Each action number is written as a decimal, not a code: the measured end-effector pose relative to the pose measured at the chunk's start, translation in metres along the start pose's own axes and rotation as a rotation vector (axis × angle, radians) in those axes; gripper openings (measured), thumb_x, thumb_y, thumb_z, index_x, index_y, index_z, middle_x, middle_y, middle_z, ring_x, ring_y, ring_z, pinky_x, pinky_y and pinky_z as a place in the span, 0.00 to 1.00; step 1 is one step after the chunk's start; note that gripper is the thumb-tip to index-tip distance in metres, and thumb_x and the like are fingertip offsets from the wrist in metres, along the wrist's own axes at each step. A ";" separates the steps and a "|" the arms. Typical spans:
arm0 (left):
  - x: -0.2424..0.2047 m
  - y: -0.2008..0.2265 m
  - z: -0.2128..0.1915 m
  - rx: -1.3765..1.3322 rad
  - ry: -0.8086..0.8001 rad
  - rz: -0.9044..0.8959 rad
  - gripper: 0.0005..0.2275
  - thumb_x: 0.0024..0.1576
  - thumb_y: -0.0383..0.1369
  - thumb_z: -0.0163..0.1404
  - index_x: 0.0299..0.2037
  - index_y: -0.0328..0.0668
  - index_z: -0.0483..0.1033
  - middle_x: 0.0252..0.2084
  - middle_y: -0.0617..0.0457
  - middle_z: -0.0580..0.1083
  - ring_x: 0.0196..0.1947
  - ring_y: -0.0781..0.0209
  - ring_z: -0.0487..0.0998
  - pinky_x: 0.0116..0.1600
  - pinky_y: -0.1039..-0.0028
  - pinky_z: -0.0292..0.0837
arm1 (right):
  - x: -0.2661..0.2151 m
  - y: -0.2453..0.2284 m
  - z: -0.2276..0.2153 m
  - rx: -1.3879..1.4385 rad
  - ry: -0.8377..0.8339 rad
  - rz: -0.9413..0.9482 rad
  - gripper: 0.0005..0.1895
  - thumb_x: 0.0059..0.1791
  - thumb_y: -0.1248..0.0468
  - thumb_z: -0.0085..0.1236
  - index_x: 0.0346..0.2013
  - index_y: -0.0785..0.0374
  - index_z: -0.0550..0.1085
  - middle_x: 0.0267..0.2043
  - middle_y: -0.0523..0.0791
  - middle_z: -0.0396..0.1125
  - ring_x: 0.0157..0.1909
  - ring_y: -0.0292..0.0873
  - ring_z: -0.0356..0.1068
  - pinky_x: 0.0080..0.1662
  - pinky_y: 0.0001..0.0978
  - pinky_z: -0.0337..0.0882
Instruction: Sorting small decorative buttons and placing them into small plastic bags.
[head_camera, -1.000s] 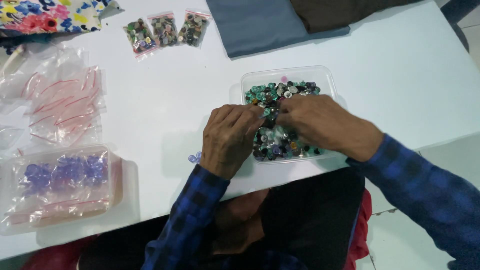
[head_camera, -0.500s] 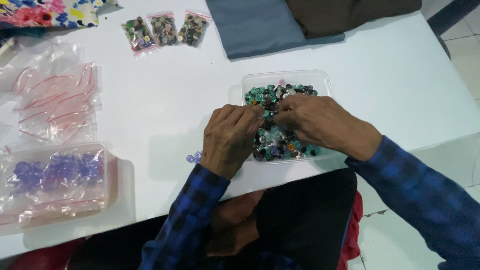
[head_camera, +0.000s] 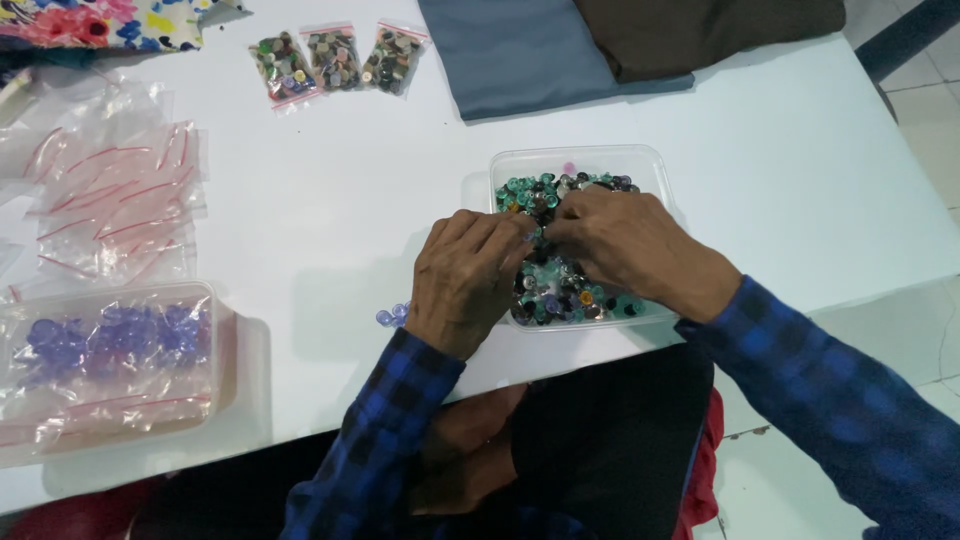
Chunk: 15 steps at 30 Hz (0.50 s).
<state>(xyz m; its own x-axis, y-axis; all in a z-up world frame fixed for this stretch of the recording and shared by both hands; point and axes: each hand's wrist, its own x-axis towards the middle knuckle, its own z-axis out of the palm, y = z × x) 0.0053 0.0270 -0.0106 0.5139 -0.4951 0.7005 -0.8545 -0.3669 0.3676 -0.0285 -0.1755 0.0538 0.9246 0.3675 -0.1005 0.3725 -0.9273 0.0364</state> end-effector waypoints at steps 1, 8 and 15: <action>0.000 0.000 0.001 0.000 -0.001 0.001 0.05 0.58 0.29 0.57 0.42 0.44 0.77 0.38 0.50 0.79 0.39 0.50 0.79 0.47 0.62 0.74 | -0.001 0.001 0.005 0.001 0.001 0.000 0.13 0.51 0.65 0.55 0.48 0.49 0.80 0.42 0.45 0.74 0.40 0.44 0.74 0.36 0.31 0.77; 0.002 0.001 -0.002 0.029 -0.016 -0.008 0.04 0.58 0.30 0.58 0.42 0.45 0.78 0.38 0.51 0.79 0.39 0.52 0.79 0.46 0.63 0.75 | -0.012 0.011 -0.009 0.178 0.106 0.012 0.09 0.53 0.67 0.54 0.45 0.59 0.80 0.39 0.52 0.74 0.34 0.48 0.74 0.33 0.37 0.77; 0.004 0.002 -0.004 0.013 -0.077 -0.021 0.05 0.60 0.30 0.56 0.44 0.45 0.77 0.39 0.50 0.79 0.40 0.51 0.79 0.47 0.62 0.75 | -0.019 0.009 -0.020 0.335 0.004 0.023 0.12 0.51 0.71 0.53 0.46 0.61 0.80 0.41 0.54 0.74 0.36 0.54 0.75 0.37 0.44 0.77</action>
<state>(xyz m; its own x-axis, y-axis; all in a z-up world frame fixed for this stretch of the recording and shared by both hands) 0.0053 0.0280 -0.0046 0.5368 -0.5458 0.6434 -0.8425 -0.3876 0.3741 -0.0411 -0.1897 0.0758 0.9328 0.3462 -0.0997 0.3056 -0.9069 -0.2901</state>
